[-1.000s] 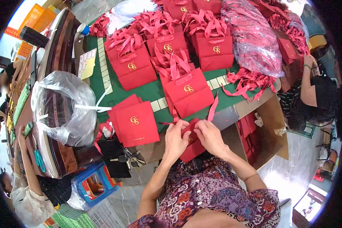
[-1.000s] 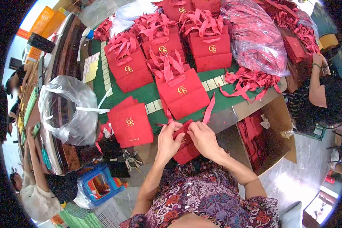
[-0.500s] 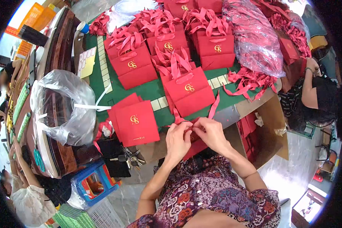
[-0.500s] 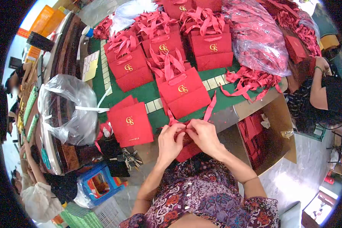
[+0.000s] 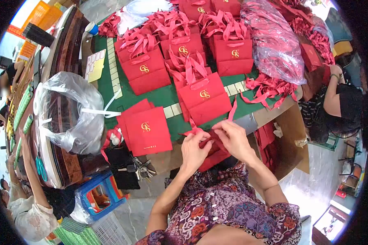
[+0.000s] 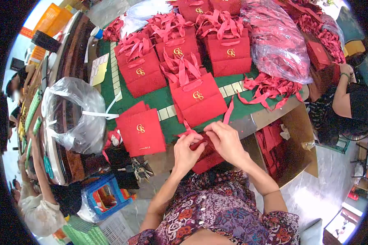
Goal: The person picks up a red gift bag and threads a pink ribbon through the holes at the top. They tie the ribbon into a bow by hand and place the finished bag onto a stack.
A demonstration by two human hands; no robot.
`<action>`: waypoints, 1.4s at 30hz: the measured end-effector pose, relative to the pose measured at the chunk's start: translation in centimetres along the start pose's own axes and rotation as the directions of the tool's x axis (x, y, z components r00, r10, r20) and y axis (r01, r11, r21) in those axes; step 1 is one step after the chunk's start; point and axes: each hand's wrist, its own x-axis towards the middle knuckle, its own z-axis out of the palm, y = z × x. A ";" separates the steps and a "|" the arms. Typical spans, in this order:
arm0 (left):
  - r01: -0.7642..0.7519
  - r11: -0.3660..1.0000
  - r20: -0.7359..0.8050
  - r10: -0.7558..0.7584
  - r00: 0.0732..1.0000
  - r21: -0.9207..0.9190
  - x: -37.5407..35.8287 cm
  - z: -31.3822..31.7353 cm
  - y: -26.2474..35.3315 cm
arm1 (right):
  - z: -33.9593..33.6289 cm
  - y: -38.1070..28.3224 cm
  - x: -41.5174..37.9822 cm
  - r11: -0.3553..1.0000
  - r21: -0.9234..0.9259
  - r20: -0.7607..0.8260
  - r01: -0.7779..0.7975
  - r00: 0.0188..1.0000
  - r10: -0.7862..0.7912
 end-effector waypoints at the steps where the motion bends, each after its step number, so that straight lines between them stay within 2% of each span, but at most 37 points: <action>1: -0.046 0.999 -0.055 0.044 0.997 -0.029 -0.2 0.3 0.0 | -0.2 0.3 0.4 0.997 -0.038 0.049 0.062 0.997 -0.061; 2: -0.047 0.999 -0.056 0.045 0.997 -0.028 -0.3 0.4 0.0 | -0.5 0.6 0.7 0.989 -0.073 0.101 0.125 0.988 -0.117; 3: -0.125 0.992 -0.076 0.127 0.989 0.037 -0.4 0.4 0.0 | -0.8 0.9 1.1 0.985 -0.106 0.201 0.134 0.973 -0.110; 4: -0.200 0.974 -0.090 0.210 0.974 0.104 -0.4 0.4 0.0 | -1.1 1.0 1.5 0.985 -0.106 0.201 0.136 0.973 -0.112; 6: -0.252 0.962 -0.116 0.264 0.957 0.107 -0.4 0.3 0.1 | -1.7 1.2 2.3 0.979 -0.148 0.424 0.137 0.903 -0.062; 7: -0.310 0.940 -0.110 0.326 0.939 0.144 -0.5 0.0 0.0 | -1.9 1.7 3.0 0.986 -0.105 0.486 0.130 0.872 -0.063; 8: -0.365 0.914 -0.101 0.386 0.917 0.179 -0.5 -0.1 -0.1 | -2.0 2.1 3.6 0.986 -0.106 0.484 0.131 0.873 -0.063; 10: -0.411 0.894 -0.106 0.433 0.895 0.176 -0.6 0.2 -0.6 | -2.2 2.4 4.7 0.987 -0.036 0.631 0.158 0.769 -0.100; 14: -0.540 0.819 -0.071 0.560 0.825 0.192 -0.4 -0.3 -1.1 | -1.7 2.8 5.4 0.984 -0.085 0.694 0.158 0.718 -0.055; 18: -0.547 0.800 -0.048 0.574 0.818 0.245 0.1 -0.9 -1.0 | -1.2 2.6 5.4 0.990 -0.055 0.697 0.131 0.715 -0.056; 20: -0.452 0.863 -0.077 0.478 0.875 0.224 0.5 -1.2 -0.8 | -0.4 2.4 4.4 0.988 0.134 0.473 -0.075 0.881 0.003; 21: -0.443 0.876 -0.068 0.461 0.885 0.189 0.5 -1.2 -0.8 | 0.3 2.5 4.4 0.987 0.159 0.300 -0.025 0.954 -0.024; 22: -0.441 0.877 -0.070 0.461 0.885 0.191 0.4 -1.1 -0.7 | 0.1 2.7 4.5 0.975 0.164 0.287 -0.149 0.953 0.098; 24: -0.381 0.909 -0.048 0.394 0.918 0.170 0.2 -0.8 -0.4 | 0.3 2.7 4.8 0.977 0.187 0.095 -0.107 0.991 0.090; 25: -0.376 0.918 -0.079 0.387 0.919 0.122 0.5 -1.0 -0.4 | 0.2 2.8 4.8 0.976 0.187 0.091 -0.108 0.992 0.092; 26: -0.381 0.917 -0.075 0.391 0.917 0.121 0.7 -1.3 -0.4 | 0.1 3.0 4.7 0.971 0.221 -0.008 -0.087 0.996 0.091; 27: -0.311 0.946 -0.112 0.319 0.941 0.088 0.9 -1.6 -0.4 | -0.3 3.2 4.7 0.966 0.251 -0.109 -0.059 0.990 0.089; 28: -0.238 0.970 -0.150 0.243 0.958 0.053 1.2 -1.9 -0.4 | -0.9 3.2 4.4 0.924 0.341 -0.104 -0.175 0.969 0.222; 30: -0.201 0.977 -0.133 0.210 0.969 0.075 1.6 -2.2 -0.9 | -2.3 4.4 3.4 0.993 -0.037 -0.247 -0.113 0.964 0.101; 31: -0.185 0.979 -0.125 0.194 0.973 0.080 1.8 -2.2 -1.1 | -2.8 4.8 3.0 0.973 -0.176 -0.262 -0.153 0.959 0.104; 32: -0.171 0.982 -0.115 0.180 0.977 0.083 2.1 -2.1 -1.4 | -3.0 5.1 2.8 0.972 -0.178 -0.267 -0.152 0.958 0.101; 34: -0.151 0.985 -0.084 0.158 0.984 0.082 2.7 -1.8 -1.6 | -3.0 6.0 2.6 0.898 -0.310 -0.248 -0.313 0.938 0.241; 36: -0.186 0.968 -0.077 0.201 0.977 0.171 3.3 -1.3 -1.3 | -2.1 7.8 2.8 0.897 -0.316 -0.261 -0.310 0.937 0.232; 38: -0.210 0.956 -0.115 0.237 0.965 0.203 2.9 -0.9 -0.9 | -1.2 9.0 3.2 0.884 -0.421 -0.322 -0.201 0.945 0.061; 40: -0.252 0.931 -0.184 0.306 0.934 0.265 2.1 -0.8 -0.8 | -1.2 8.9 3.5 0.907 -0.371 -0.317 -0.201 0.945 0.079; 42: -0.226 0.935 -0.148 0.273 0.950 0.275 0.6 -1.1 -1.1 | -1.3 9.0 3.3 0.940 -0.298 -0.251 -0.166 0.964 0.090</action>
